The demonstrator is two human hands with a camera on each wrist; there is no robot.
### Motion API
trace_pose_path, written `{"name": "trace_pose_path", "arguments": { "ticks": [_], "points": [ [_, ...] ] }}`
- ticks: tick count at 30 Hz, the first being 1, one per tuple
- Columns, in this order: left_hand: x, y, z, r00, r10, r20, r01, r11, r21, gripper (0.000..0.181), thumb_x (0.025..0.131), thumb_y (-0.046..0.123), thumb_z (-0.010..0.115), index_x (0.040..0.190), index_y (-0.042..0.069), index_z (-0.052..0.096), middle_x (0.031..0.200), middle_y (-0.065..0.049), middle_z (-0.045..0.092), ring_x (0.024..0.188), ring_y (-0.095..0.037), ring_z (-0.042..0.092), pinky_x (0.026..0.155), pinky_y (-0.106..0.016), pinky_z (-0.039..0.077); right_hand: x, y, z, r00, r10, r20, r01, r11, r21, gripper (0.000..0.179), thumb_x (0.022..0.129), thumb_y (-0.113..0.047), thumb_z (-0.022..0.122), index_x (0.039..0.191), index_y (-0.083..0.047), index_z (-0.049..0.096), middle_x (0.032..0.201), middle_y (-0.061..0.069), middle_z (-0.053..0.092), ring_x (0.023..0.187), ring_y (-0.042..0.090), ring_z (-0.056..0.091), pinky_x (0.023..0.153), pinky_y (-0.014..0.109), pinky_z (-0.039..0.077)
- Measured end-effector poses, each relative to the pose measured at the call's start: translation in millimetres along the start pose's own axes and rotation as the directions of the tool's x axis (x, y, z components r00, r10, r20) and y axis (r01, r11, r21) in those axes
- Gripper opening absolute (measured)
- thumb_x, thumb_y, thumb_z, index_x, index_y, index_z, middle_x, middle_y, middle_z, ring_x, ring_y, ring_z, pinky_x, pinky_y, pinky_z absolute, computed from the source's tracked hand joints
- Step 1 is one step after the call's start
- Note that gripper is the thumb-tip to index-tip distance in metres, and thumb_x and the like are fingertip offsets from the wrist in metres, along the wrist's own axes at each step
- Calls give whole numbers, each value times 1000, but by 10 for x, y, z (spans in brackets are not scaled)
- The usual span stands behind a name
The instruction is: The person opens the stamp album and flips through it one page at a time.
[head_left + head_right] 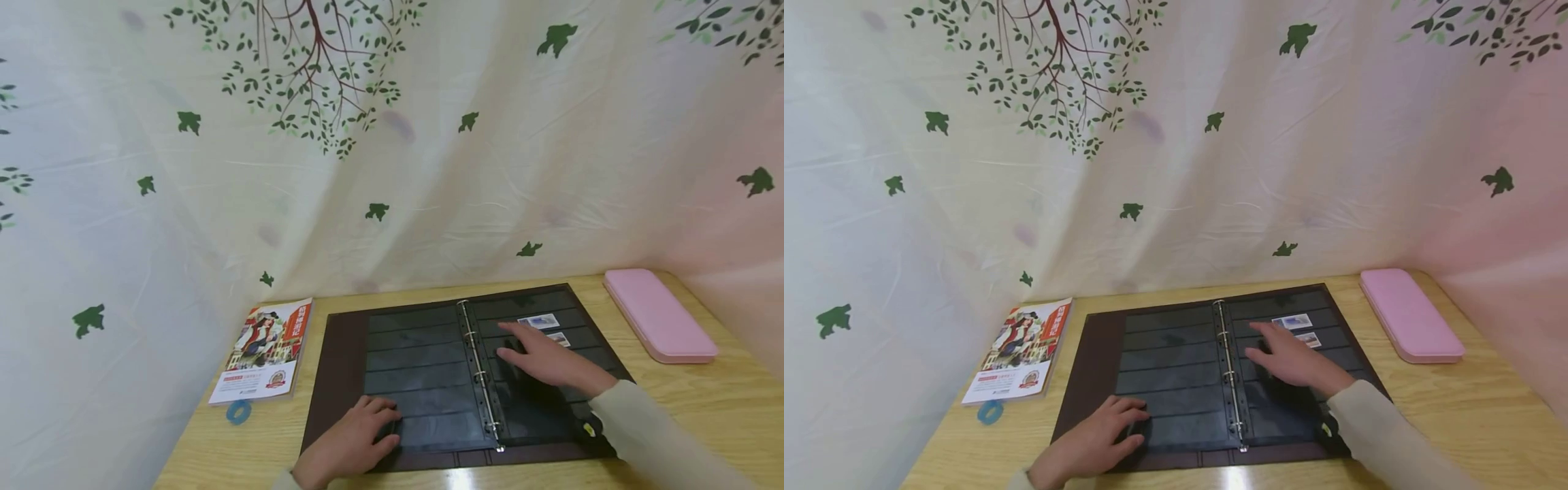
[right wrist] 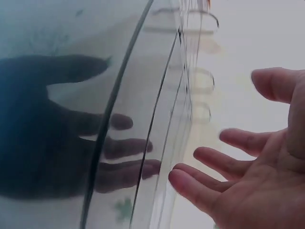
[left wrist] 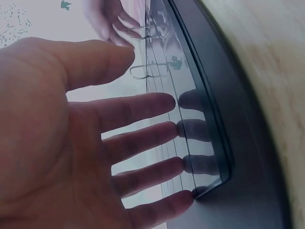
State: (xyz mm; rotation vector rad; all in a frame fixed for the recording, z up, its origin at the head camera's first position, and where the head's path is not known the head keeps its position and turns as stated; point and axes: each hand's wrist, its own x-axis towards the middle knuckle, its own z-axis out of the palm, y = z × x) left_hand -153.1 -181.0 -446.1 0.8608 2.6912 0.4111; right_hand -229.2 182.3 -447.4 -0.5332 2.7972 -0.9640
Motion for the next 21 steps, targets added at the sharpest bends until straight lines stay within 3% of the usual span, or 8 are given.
{"name": "trace_pose_path", "arguments": {
  "ticks": [3, 9, 13, 21],
  "points": [
    [7, -6, 9, 1000, 14, -7, -14, 1000, 5, 34, 97, 37, 51, 122, 17, 62, 131, 1, 50, 117, -19, 43, 93, -40, 41, -219, 117, -130, 1000, 18, -21, -20, 999, -51, 61, 94, -40, 57, 137, 1, 44, 137, 29, 39, 124, 47, 36, 93, 63, 33],
    [8, -16, 1, 1000, 13, -11, -12, 1000, 7, 33, 97, 37, 52, 120, 17, 63, 130, 2, 50, 116, -18, 43, 93, -41, 41, -567, 371, -264, 997, 25, -69, -35, 988, -153, 64, 87, -43, 65, 129, 3, 52, 123, 28, 49, 112, 46, 47, 84, 59, 40],
    [4, -14, -3, 1000, 6, -14, -6, 1000, 2, 32, 97, 36, 53, 120, 17, 63, 130, 1, 50, 115, -19, 43, 92, -44, 41, -692, 520, -288, 996, 25, -88, -41, 982, -183, 64, 84, -40, 70, 125, 6, 53, 119, 28, 50, 109, 49, 47, 82, 59, 41],
    [22, -23, 21, 1000, 2, 1, -2, 1000, -2, 32, 97, 37, 52, 121, 19, 62, 131, 2, 49, 116, -19, 42, 91, -47, 40, -873, 590, -307, 985, 152, -82, -166, 964, -209, 72, 80, -46, 71, 124, 7, 53, 120, 36, 45, 107, 52, 44, 81, 61, 40]
  ]
}}
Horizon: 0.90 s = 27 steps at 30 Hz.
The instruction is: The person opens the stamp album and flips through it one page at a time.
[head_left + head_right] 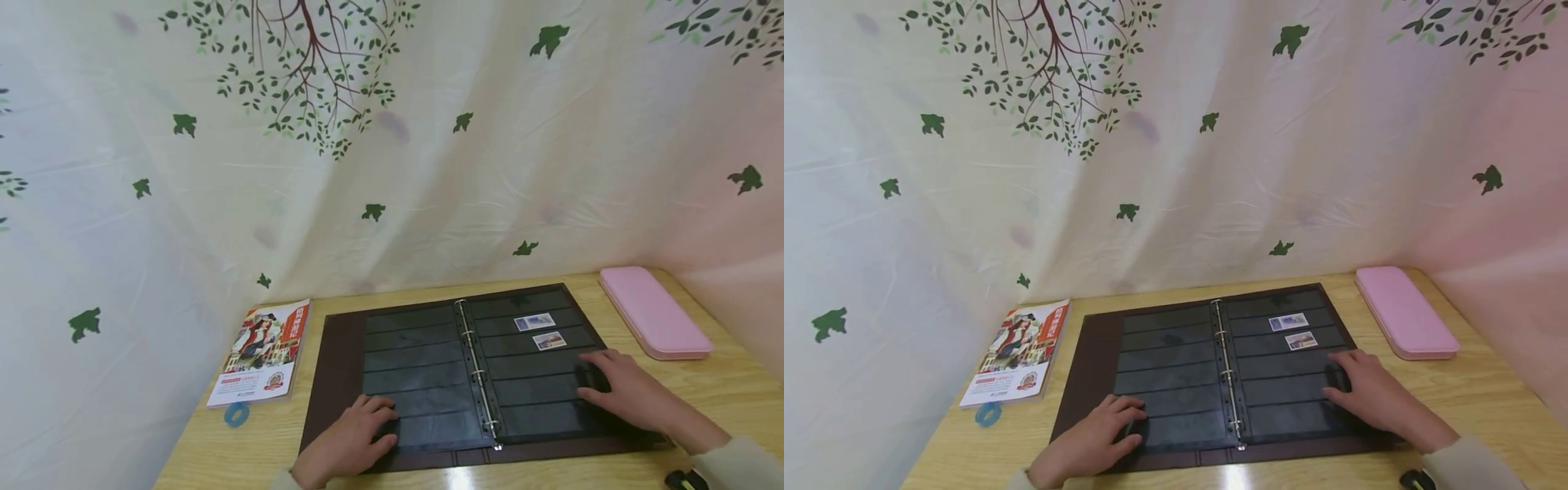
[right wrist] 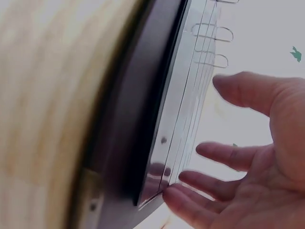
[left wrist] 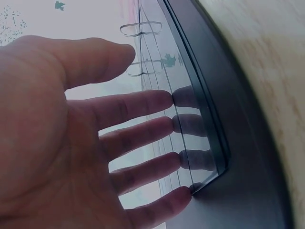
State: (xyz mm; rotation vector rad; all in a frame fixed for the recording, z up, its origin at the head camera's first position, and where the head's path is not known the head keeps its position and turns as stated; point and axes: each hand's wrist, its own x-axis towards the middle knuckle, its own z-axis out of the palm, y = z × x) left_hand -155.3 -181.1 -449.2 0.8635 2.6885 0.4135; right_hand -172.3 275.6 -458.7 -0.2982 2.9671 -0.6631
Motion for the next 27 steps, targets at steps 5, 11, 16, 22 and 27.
{"name": "trace_pose_path", "arguments": {
  "ticks": [5, 11, 16, 22, 27],
  "points": [
    [1, 5, 8, 1000, -10, 13, 10, 1000, -8, 32, 97, 37, 52, 122, 19, 61, 132, 2, 48, 117, -19, 41, 92, -47, 40, -75, 17, -18, 997, 77, 12, -77, 997, -28, 77, 81, -51, 67, 123, 11, 50, 116, 42, 46, 104, 56, 44, 79, 63, 40],
    [-9, 18, 2, 1000, -20, 10, 20, 1000, -14, 32, 97, 36, 52, 122, 19, 61, 132, 2, 48, 118, -19, 41, 91, -49, 40, -116, 17, -16, 996, 92, -16, -93, 995, -43, 77, 84, -50, 65, 122, 15, 48, 113, 41, 50, 102, 57, 45, 79, 63, 39],
    [-15, 27, -2, 1000, -18, 7, 18, 1000, -16, 33, 97, 36, 52, 123, 18, 61, 133, 2, 47, 119, -19, 41, 91, -51, 40, -135, 10, 9, 996, 78, -47, -81, 996, -47, 73, 84, -47, 66, 120, 14, 50, 111, 39, 53, 100, 57, 47, 78, 63, 40],
    [-28, 21, 4, 1000, -7, 5, 7, 1000, -16, 34, 97, 37, 52, 124, 18, 60, 133, 1, 47, 119, -20, 41, 89, -51, 40, -146, -5, -20, 992, 83, -91, -84, 996, -11, 68, 82, -45, 69, 121, 8, 52, 111, 40, 50, 98, 54, 49, 73, 61, 42],
    [-31, 18, 4, 1000, -6, 7, 6, 1000, -20, 34, 97, 37, 52, 124, 18, 60, 134, 1, 47, 119, -20, 41, 89, -50, 40, -151, -5, -45, 987, 63, -151, -63, 998, 2, 65, 79, -36, 75, 122, 7, 52, 110, 36, 51, 96, 50, 53, 70, 58, 44]
  ]
}}
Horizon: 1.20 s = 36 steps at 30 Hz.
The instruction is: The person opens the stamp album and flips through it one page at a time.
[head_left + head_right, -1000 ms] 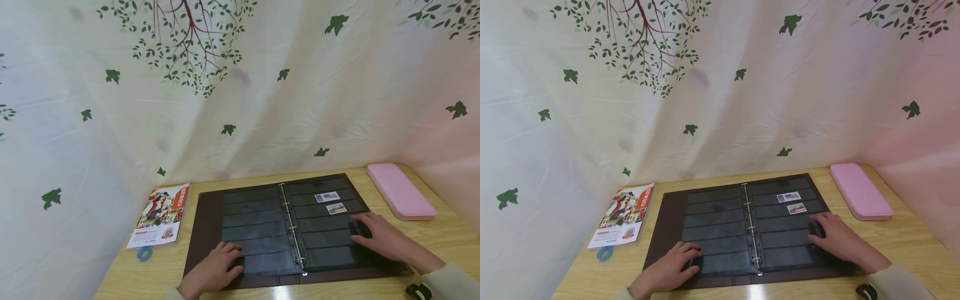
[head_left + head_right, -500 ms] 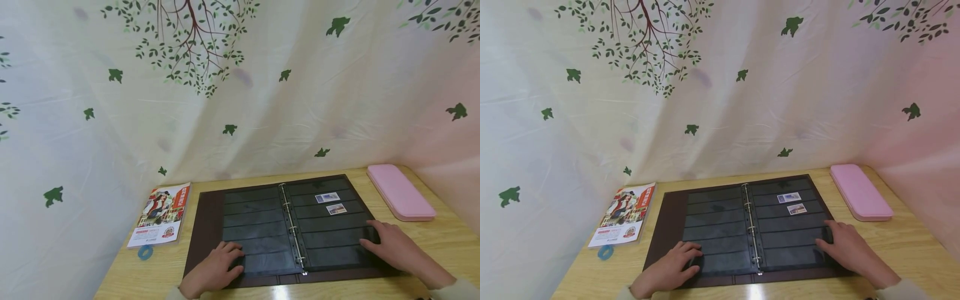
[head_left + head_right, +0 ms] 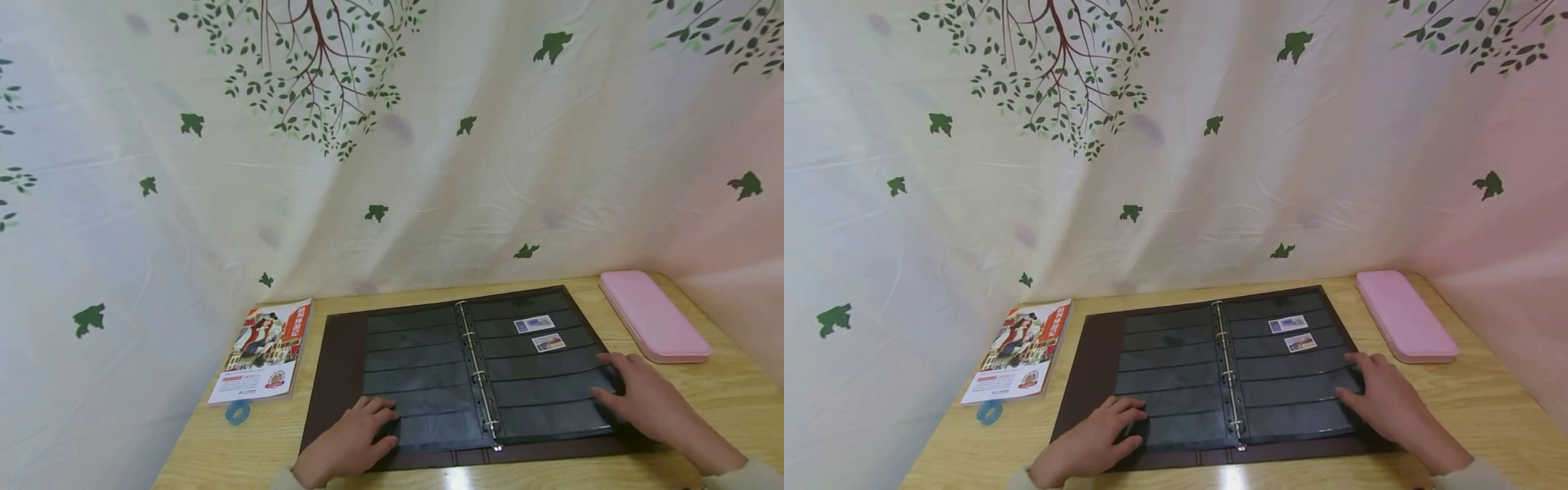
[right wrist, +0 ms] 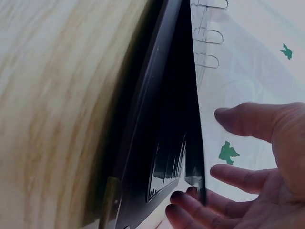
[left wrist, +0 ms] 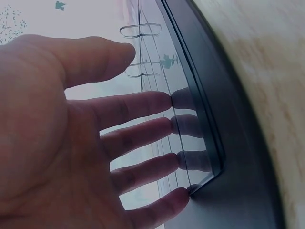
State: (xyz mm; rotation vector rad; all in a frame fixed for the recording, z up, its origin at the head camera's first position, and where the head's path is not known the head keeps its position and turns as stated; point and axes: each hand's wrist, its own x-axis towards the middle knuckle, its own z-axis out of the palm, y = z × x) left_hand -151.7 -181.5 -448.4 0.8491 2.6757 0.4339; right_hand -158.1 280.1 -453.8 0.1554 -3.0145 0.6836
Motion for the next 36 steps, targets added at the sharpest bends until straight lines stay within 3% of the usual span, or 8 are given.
{"name": "trace_pose_path", "arguments": {
  "ticks": [6, 11, 14, 21, 26, 29, 33, 36],
  "points": [
    [6, 2, 3, 1000, -17, 8, 17, 1000, -1, 35, 96, 37, 53, 124, 18, 60, 134, 2, 47, 120, -19, 40, 91, -50, 40, -2, 2, -7, 996, -37, -81, 39, 999, 14, 62, 75, -20, 78, 123, 8, 50, 103, 28, 53, 88, 39, 55, 66, 52, 46],
    [5, -2, 8, 1000, -14, 4, 14, 1000, 4, 35, 96, 37, 53, 124, 17, 61, 134, 1, 48, 120, -20, 41, 90, -50, 40, 7, -22, -36, 986, -74, -147, 80, 996, 32, 62, 73, -8, 78, 124, 9, 47, 91, 19, 55, 76, 30, 55, 54, 40, 44],
    [9, -3, 11, 1000, -19, 9, 18, 1000, 9, 36, 96, 38, 53, 124, 17, 61, 134, 1, 48, 120, -19, 40, 91, -50, 40, 27, -46, -62, 986, -80, -149, 88, 995, 51, 62, 74, -2, 77, 126, 10, 46, 87, 14, 56, 73, 27, 54, 53, 35, 42],
    [6, 0, 19, 999, -31, 14, 31, 999, 17, 37, 95, 39, 53, 125, 18, 60, 135, 2, 47, 121, -18, 40, 93, -48, 40, 32, -108, -119, 985, -104, -140, 117, 990, 85, 56, 78, 3, 71, 127, 14, 46, 86, 12, 58, 77, 28, 55, 60, 41, 45],
    [2, 5, 15, 999, -32, 15, 32, 999, 19, 37, 96, 39, 53, 125, 18, 60, 135, 2, 47, 121, -18, 40, 93, -48, 40, 20, -157, -149, 980, -110, -164, 127, 987, 97, 47, 82, 3, 67, 125, 12, 49, 82, 7, 54, 70, 20, 48, 55, 31, 41],
    [-2, 12, 6, 999, -32, 17, 32, 999, 18, 37, 96, 39, 53, 126, 18, 60, 135, 2, 47, 121, -18, 40, 93, -48, 40, 8, -192, -176, 972, -128, -196, 149, 984, 99, 47, 82, 3, 67, 125, 10, 50, 87, 11, 57, 72, 22, 54, 52, 29, 43],
    [-3, 17, 3, 999, -32, 17, 32, 999, 20, 37, 96, 39, 53, 125, 18, 60, 135, 2, 47, 121, -18, 40, 94, -47, 40, -2, -261, -243, 977, -126, -170, 146, 982, 116, 47, 86, 2, 64, 130, 8, 47, 102, 26, 60, 81, 31, 61, 56, 35, 47],
    [-3, 17, 6, 999, -32, 17, 32, 999, 18, 38, 96, 39, 53, 126, 18, 60, 135, 2, 47, 121, -18, 40, 94, -47, 40, -6, -334, -315, 979, -131, -157, 150, 981, 120, 47, 88, 1, 61, 132, 8, 46, 105, 28, 59, 80, 30, 61, 55, 34, 46]
  ]
}}
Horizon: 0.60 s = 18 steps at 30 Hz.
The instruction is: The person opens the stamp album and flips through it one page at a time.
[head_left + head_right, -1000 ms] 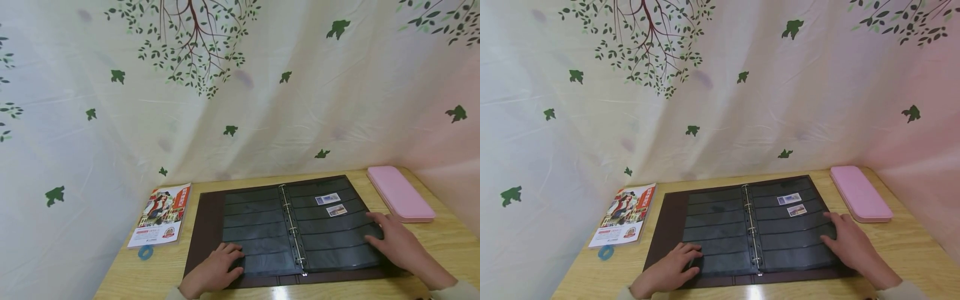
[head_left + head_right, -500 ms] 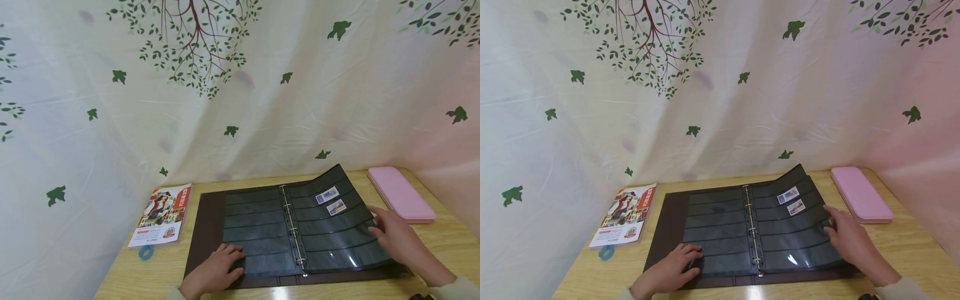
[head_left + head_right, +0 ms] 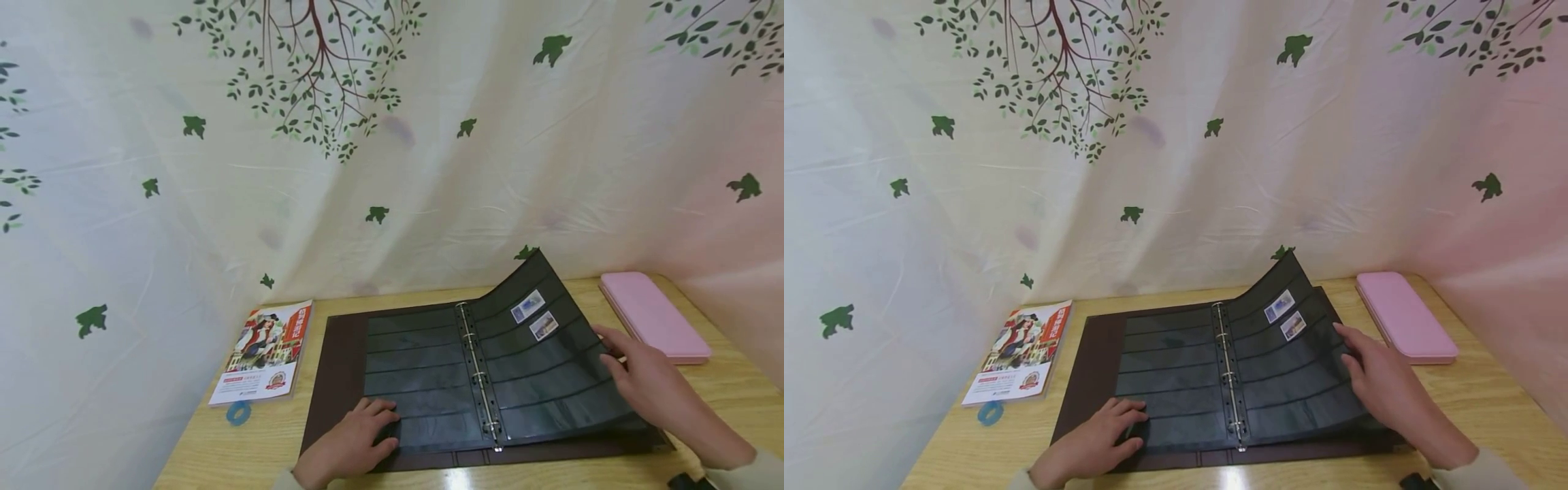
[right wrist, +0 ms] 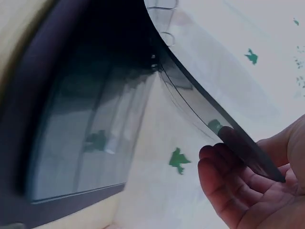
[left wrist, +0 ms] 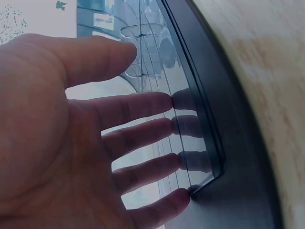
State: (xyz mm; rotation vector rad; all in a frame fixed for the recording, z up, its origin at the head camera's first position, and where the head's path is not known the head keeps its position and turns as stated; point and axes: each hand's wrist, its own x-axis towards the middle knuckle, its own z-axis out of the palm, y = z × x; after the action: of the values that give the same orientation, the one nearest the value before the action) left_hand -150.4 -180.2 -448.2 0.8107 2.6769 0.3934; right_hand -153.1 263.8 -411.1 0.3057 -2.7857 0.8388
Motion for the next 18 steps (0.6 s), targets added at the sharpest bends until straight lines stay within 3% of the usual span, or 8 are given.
{"name": "trace_pose_path", "arguments": {
  "ticks": [7, 14, 18],
  "points": [
    [0, -13, 3, 1000, -5, 17, 5, 1000, -11, 38, 96, 40, 52, 127, 19, 59, 137, 3, 46, 121, -18, 40, 94, -46, 40, 33, -208, -120, 986, -119, -115, 116, 993, -36, 48, 84, 0, 68, 129, 0, 51, 90, 8, 60, 69, 13, 53, 52, 27, 42],
    [2, -10, 1, 1000, -1, 24, 1, 1000, -7, 40, 96, 40, 52, 128, 18, 58, 138, 2, 45, 121, -18, 39, 94, -44, 40, 76, -351, -230, 986, -164, -39, 164, 986, -4, 51, 91, -18, 65, 136, 0, 47, 117, 21, 58, 81, 20, 59, 58, 30, 48],
    [-4, -13, -2, 1000, 10, 19, -10, 1000, -7, 40, 96, 40, 51, 129, 17, 58, 138, 1, 45, 121, -18, 40, 95, -42, 40, 100, -427, -289, 988, -157, 11, 157, 987, 19, 52, 95, -25, 59, 141, -5, 43, 130, 20, 52, 92, 25, 59, 66, 36, 48]
  ]
}}
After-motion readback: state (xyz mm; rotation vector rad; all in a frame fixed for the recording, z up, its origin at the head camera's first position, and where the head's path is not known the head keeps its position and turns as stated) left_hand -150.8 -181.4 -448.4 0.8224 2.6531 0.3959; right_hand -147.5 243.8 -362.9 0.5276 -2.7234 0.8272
